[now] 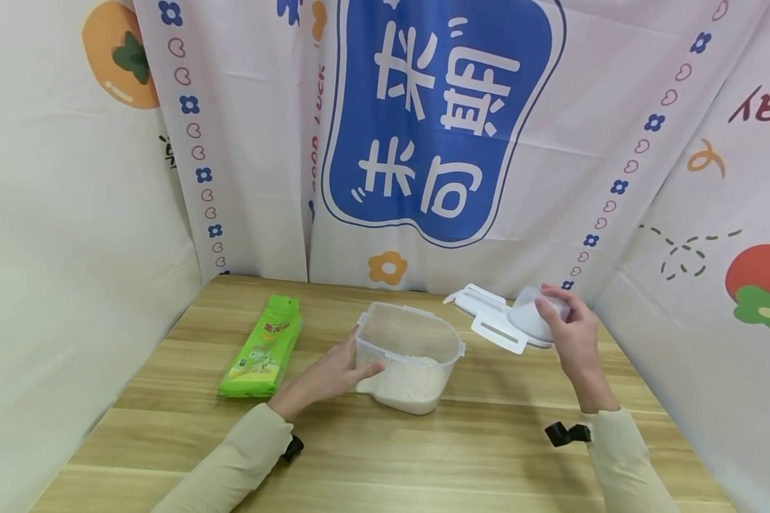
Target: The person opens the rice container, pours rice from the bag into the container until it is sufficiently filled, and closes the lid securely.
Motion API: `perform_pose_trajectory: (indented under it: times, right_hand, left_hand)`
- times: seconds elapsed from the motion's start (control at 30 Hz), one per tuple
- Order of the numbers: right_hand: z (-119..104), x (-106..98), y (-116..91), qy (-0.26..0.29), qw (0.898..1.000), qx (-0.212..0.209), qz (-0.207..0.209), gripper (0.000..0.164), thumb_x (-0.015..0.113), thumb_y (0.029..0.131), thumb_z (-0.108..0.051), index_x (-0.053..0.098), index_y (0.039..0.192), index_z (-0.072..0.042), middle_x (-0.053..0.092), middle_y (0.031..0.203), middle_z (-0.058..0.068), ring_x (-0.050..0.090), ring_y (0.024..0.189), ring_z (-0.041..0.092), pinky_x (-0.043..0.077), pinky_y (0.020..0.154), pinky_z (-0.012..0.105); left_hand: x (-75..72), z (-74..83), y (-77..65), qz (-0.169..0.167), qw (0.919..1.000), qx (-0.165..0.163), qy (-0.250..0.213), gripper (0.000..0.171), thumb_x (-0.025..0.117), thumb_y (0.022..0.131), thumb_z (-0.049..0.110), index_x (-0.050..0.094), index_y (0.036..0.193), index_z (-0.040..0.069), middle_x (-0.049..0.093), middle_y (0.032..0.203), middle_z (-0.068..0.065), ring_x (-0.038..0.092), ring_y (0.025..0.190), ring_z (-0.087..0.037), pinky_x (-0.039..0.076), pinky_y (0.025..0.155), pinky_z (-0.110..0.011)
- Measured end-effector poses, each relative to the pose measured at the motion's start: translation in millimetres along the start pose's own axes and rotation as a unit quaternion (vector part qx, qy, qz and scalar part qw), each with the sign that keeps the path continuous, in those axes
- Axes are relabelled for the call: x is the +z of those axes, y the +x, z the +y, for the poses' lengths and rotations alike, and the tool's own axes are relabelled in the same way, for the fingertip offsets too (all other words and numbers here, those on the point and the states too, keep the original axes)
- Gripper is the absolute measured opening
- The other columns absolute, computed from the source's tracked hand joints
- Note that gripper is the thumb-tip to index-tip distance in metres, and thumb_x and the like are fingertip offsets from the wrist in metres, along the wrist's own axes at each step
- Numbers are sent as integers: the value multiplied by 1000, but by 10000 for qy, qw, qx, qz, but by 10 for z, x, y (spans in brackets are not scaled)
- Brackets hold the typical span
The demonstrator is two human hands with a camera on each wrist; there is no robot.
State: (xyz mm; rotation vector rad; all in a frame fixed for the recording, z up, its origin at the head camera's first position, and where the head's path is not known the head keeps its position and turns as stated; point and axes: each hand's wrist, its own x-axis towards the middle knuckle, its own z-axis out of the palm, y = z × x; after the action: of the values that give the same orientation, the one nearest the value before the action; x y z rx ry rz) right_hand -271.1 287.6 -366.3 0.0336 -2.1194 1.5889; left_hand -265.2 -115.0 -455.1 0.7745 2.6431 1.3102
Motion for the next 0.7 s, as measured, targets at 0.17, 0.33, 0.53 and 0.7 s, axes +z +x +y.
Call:
perform_pose_trajectory:
  times: [0.17, 0.33, 0.53, 0.7]
  right_hand:
    - [-115, 57, -56, 218, 9996, -93, -130, 35, 70, 92, -23, 63, 120, -2, 61, 134, 1, 49, 129, 10, 41, 98, 7]
    - [-198, 164, -117, 375, 9983, -407, -168, 31, 70, 92, -16, 63, 116, 1, 64, 129, -1, 52, 124, 6, 42, 98, 8]
    - [-282, 305, -174, 642, 9949, -723, -272, 28, 68, 91, -10, 62, 113, 6, 65, 127, 2, 55, 123, 7, 44, 99, 10]
    - [-333, 416, -231, 699, 9936, -801, -380, 27, 68, 92, -10, 62, 113, 6, 64, 129, 5, 55, 124, 8, 43, 101, 11]
  left_hand:
    - [1, 1, -3, 39, 10000, -2, 55, 97, 58, 92, 57, -13, 155, 37, 36, 156, -13, 44, 137, -28, 38, 113, -50]
    - [7, 5, -8, 73, 9999, 126, -6, 96, 59, 93, 54, -12, 155, 36, 37, 155, -14, 46, 135, -29, 40, 111, -52]
    - [4, 16, -7, 99, 9995, 304, -46, 96, 60, 94, 50, -12, 156, 35, 40, 153, -13, 47, 135, -29, 40, 111, -52]
    - [12, 18, -8, 116, 9991, 406, -60, 94, 60, 95, 47, -10, 157, 32, 45, 149, -15, 49, 133, -29, 41, 110, -52]
